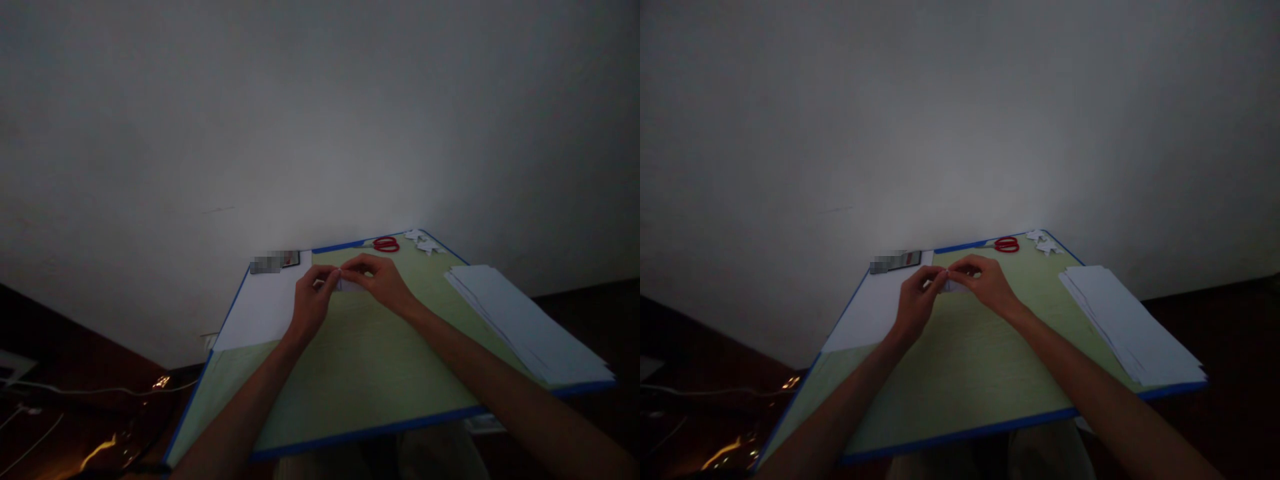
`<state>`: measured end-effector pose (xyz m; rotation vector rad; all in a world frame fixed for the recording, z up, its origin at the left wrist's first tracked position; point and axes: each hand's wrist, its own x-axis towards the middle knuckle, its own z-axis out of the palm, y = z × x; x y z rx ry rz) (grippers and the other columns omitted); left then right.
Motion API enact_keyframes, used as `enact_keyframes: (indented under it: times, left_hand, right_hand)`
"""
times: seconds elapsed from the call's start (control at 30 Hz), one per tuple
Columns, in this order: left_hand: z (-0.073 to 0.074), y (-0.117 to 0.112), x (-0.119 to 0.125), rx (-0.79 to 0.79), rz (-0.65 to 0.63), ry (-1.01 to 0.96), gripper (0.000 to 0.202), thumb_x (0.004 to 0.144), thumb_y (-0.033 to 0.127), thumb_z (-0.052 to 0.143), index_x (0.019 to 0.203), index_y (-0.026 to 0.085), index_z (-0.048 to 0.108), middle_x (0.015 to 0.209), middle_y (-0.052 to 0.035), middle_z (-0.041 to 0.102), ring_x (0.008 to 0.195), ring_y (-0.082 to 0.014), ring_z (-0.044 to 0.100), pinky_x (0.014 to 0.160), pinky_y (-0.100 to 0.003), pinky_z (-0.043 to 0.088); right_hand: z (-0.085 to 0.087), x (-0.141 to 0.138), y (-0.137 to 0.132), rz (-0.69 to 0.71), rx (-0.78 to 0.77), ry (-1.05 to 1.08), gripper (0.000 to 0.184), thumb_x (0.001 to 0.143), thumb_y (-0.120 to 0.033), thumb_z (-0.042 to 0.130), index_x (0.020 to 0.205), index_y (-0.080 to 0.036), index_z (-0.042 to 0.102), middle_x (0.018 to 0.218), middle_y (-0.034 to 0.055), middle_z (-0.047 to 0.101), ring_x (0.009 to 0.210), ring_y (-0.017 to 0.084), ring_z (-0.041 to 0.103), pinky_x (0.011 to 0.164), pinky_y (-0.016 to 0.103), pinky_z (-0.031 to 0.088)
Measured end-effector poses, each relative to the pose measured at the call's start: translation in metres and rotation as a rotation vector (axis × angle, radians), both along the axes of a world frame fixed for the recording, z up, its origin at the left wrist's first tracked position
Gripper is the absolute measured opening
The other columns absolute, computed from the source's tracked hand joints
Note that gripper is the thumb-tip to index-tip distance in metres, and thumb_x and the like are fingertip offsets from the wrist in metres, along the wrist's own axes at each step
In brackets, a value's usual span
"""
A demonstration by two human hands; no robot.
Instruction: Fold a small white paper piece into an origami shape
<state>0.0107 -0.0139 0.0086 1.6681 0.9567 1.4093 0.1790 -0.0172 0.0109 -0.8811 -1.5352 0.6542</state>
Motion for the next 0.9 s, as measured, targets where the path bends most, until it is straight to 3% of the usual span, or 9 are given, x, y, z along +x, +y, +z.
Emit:
enact_keyframes:
  times: [0.17,0.3,0.4,0.5,0.6,0.9]
  left_hand:
    - [0.000,0.001,0.000,-0.013,0.007,-0.025,0.023,0.083,0.040,0.071,0.085,0.017,0.070,0.079,-0.0029,0.068,0.074,-0.0151,0.061,0.070,-0.027,0.048]
    - [-0.002,0.005,0.001,0.001,0.075,-0.056,0.024,0.084,0.040,0.070,0.084,0.016,0.069,0.080,-0.0038,0.069,0.074,-0.0152,0.062,0.070,-0.027,0.048]
    - [-0.004,0.007,0.001,-0.014,0.104,-0.081,0.025,0.084,0.041,0.069,0.086,0.016,0.068,0.080,-0.0039,0.069,0.074,-0.0154,0.062,0.071,-0.028,0.048]
    - [-0.006,0.007,0.002,-0.023,0.115,-0.104,0.026,0.084,0.042,0.069,0.087,0.016,0.069,0.081,-0.0043,0.070,0.075,-0.0157,0.062,0.071,-0.028,0.048]
    - [-0.008,0.007,0.003,-0.018,0.120,-0.117,0.028,0.083,0.043,0.070,0.086,0.016,0.069,0.082,-0.0046,0.070,0.076,-0.0157,0.062,0.071,-0.028,0.048]
    - [-0.004,0.007,0.001,-0.099,0.004,-0.137,0.033,0.076,0.044,0.077,0.094,0.016,0.075,0.088,-0.0074,0.075,0.078,-0.0167,0.066,0.075,-0.030,0.051]
  right_hand:
    - [-0.002,-0.001,0.001,0.019,-0.028,0.030,0.021,0.078,-0.041,0.078,0.086,-0.021,0.075,0.082,0.0040,0.076,0.076,0.019,0.070,0.072,0.032,0.054]
    - [-0.006,-0.004,0.000,0.049,-0.045,0.000,0.023,0.082,-0.037,0.075,0.101,-0.023,0.076,0.094,0.0051,0.077,0.085,0.020,0.072,0.076,0.034,0.056]
    - [-0.010,-0.007,-0.003,0.060,-0.001,-0.025,0.029,0.084,-0.035,0.073,0.112,-0.026,0.074,0.106,0.0059,0.076,0.093,0.021,0.071,0.083,0.036,0.056]
    - [-0.012,-0.010,-0.004,0.022,0.065,-0.079,0.031,0.088,-0.035,0.068,0.118,-0.027,0.073,0.099,0.0056,0.076,0.086,0.020,0.070,0.079,0.035,0.055]
    - [-0.013,-0.011,-0.003,-0.016,0.115,-0.072,0.027,0.091,-0.035,0.064,0.113,-0.025,0.076,0.085,0.0046,0.074,0.076,0.018,0.067,0.072,0.032,0.054]
    - [-0.010,-0.007,-0.002,0.007,0.029,0.071,0.018,0.085,-0.036,0.071,0.096,-0.023,0.076,0.093,0.0042,0.076,0.087,0.020,0.071,0.082,0.034,0.058]
